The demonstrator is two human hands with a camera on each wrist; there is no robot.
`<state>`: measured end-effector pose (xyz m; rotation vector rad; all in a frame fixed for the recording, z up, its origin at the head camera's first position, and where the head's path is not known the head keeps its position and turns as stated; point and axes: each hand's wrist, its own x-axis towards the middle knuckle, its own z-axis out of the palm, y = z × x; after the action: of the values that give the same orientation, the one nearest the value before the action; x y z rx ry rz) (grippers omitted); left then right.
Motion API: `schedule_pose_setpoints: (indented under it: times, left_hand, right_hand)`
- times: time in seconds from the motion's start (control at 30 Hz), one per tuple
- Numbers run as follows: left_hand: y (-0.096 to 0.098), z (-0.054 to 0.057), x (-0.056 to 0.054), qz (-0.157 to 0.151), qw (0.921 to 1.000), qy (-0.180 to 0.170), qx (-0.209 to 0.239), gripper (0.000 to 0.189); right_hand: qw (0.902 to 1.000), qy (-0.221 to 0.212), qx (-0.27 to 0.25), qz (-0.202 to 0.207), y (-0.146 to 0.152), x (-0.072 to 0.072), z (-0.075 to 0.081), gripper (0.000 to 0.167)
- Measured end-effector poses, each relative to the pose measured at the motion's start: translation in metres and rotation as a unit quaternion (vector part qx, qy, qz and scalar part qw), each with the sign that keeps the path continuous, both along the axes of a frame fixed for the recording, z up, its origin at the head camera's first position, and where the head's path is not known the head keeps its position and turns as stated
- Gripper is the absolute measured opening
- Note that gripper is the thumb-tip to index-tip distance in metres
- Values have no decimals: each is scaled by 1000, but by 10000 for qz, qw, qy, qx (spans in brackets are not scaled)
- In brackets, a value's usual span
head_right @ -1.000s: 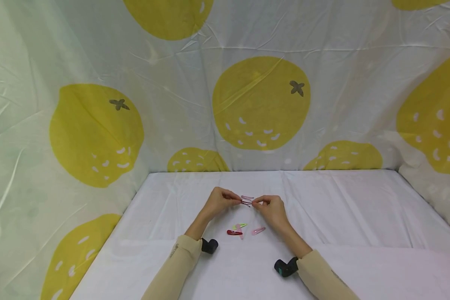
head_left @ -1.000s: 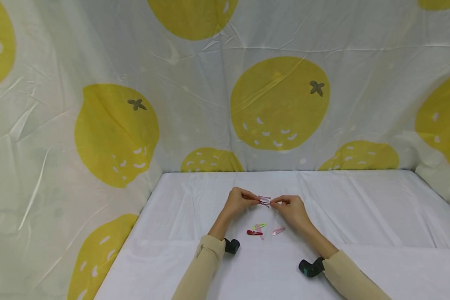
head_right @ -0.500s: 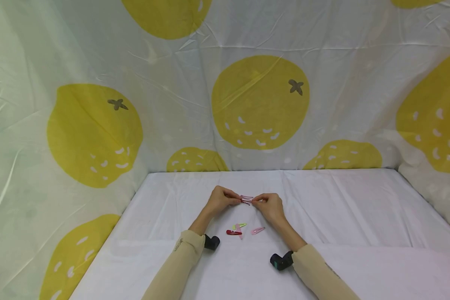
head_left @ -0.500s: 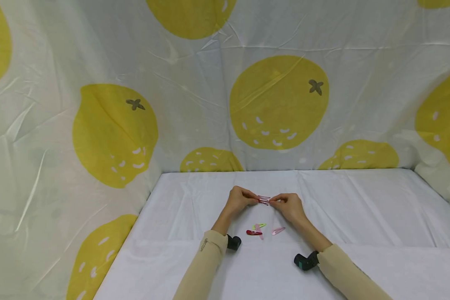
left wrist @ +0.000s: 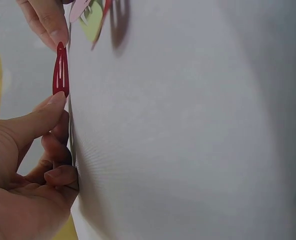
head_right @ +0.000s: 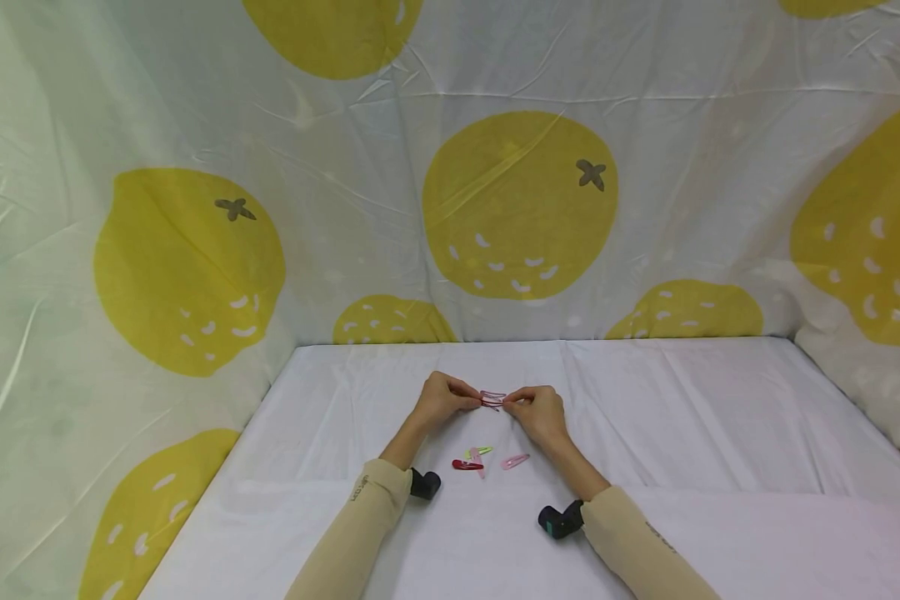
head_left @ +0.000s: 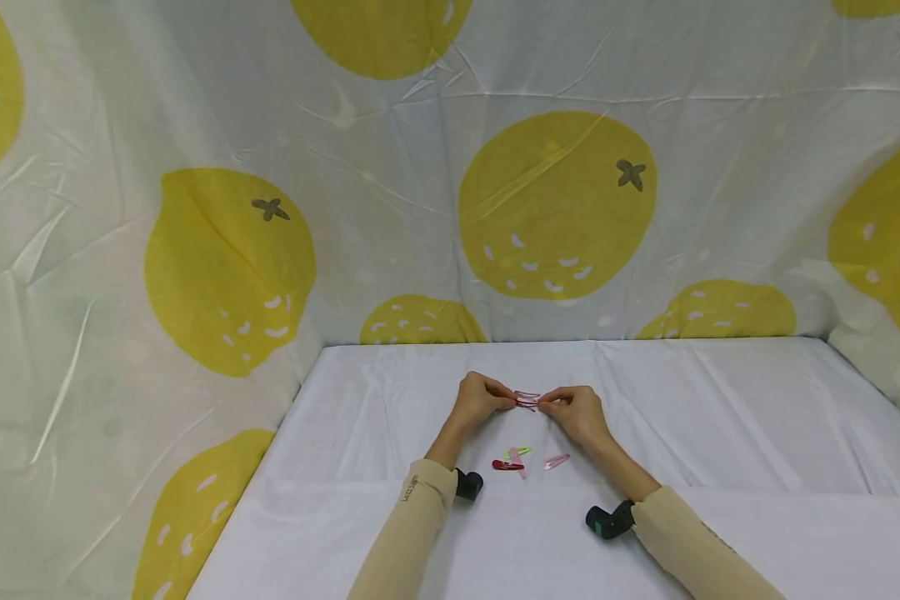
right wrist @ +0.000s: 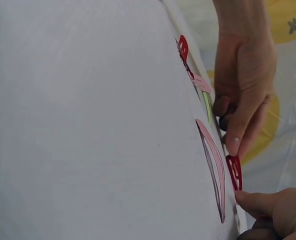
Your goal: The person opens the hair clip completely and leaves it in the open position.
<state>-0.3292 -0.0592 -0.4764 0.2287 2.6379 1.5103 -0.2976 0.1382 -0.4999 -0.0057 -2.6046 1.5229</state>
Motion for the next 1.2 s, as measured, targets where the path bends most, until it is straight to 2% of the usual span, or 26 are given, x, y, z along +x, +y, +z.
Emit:
schedule_pose_setpoints:
  times: [0.33,0.53,0.7,0.97,1.2]
  left_hand:
    - [0,2,3,205,9997,-165,-15,5]
    - [-4,1,4,240,9996,-88,113,7]
    - [-12,2,10,277,9993,-67,231,8]
    - [-29,9,26,-153,9991,-288,278,10]
    - [-35,10,40,-635,9972,-399,79,11]
  right_hand:
    - [10000,-12,1,-72,0,-1,-1,11]
    - [9999,-28,-48,-111,1,1,-1,11]
    - [9998,-169,-134,-45,5,7,2,14]
    - [9984,-532,-200,70,13,22,6,17]
    - [9959,-747,-278,434,13,44,10,18]
